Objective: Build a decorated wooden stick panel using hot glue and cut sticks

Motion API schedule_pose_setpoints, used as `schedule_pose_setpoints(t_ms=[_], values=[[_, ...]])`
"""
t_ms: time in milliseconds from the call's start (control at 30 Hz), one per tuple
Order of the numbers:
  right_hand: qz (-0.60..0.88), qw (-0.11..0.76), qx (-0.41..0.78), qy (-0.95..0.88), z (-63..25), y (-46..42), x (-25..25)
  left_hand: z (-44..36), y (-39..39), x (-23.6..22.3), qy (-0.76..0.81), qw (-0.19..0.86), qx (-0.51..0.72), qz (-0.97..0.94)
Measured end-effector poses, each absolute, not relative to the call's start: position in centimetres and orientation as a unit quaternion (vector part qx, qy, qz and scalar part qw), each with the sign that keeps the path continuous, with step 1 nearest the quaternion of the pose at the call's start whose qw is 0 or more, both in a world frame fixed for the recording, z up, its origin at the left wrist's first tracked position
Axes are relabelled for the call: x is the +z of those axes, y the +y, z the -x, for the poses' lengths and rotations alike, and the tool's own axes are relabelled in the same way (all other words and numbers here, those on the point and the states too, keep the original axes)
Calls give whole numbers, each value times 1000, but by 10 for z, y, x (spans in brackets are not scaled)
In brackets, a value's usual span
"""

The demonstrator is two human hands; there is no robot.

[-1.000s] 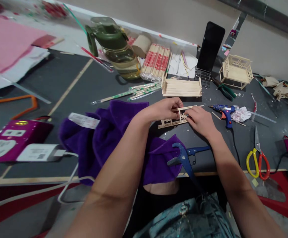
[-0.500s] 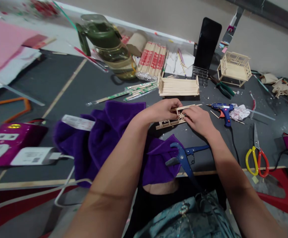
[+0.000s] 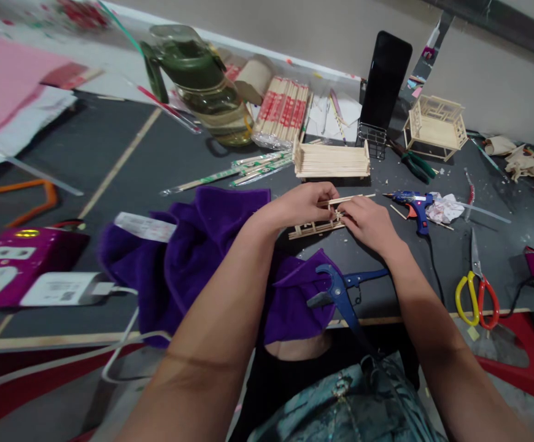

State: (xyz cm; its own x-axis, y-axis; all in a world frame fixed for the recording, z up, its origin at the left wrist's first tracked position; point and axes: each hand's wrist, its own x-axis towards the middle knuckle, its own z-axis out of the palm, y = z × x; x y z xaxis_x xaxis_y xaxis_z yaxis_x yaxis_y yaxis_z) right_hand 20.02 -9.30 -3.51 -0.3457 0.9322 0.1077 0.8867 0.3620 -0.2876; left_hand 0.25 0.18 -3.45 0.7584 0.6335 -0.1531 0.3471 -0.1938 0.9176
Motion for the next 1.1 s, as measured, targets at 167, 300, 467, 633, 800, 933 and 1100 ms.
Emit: schedule_pose_setpoints(t_ms=[167, 300, 467, 633, 800, 933, 1100], values=[[559, 120, 84, -816, -200, -93, -35, -5, 1, -35, 331, 544, 132, -759], [562, 114, 85, -815, -198, -93, -35, -5, 1, -34, 335, 542, 128, -760], [570, 167, 94, -799, -211, -97, -26, -5, 1, -34, 346, 554, 126, -746], [672, 252, 38, -695, -249, -108, -8, -4, 2, -35, 355, 556, 125, -741], [776, 228, -28, -588, -276, -114, 0, -4, 3, -33, 354, 540, 125, -753], [822, 141, -27, -552, -278, -114, 2, -5, 2, -32, 356, 549, 127, -746], [822, 13, 10, -569, -266, -114, 4, -6, 2, -31, 357, 547, 126, -747]])
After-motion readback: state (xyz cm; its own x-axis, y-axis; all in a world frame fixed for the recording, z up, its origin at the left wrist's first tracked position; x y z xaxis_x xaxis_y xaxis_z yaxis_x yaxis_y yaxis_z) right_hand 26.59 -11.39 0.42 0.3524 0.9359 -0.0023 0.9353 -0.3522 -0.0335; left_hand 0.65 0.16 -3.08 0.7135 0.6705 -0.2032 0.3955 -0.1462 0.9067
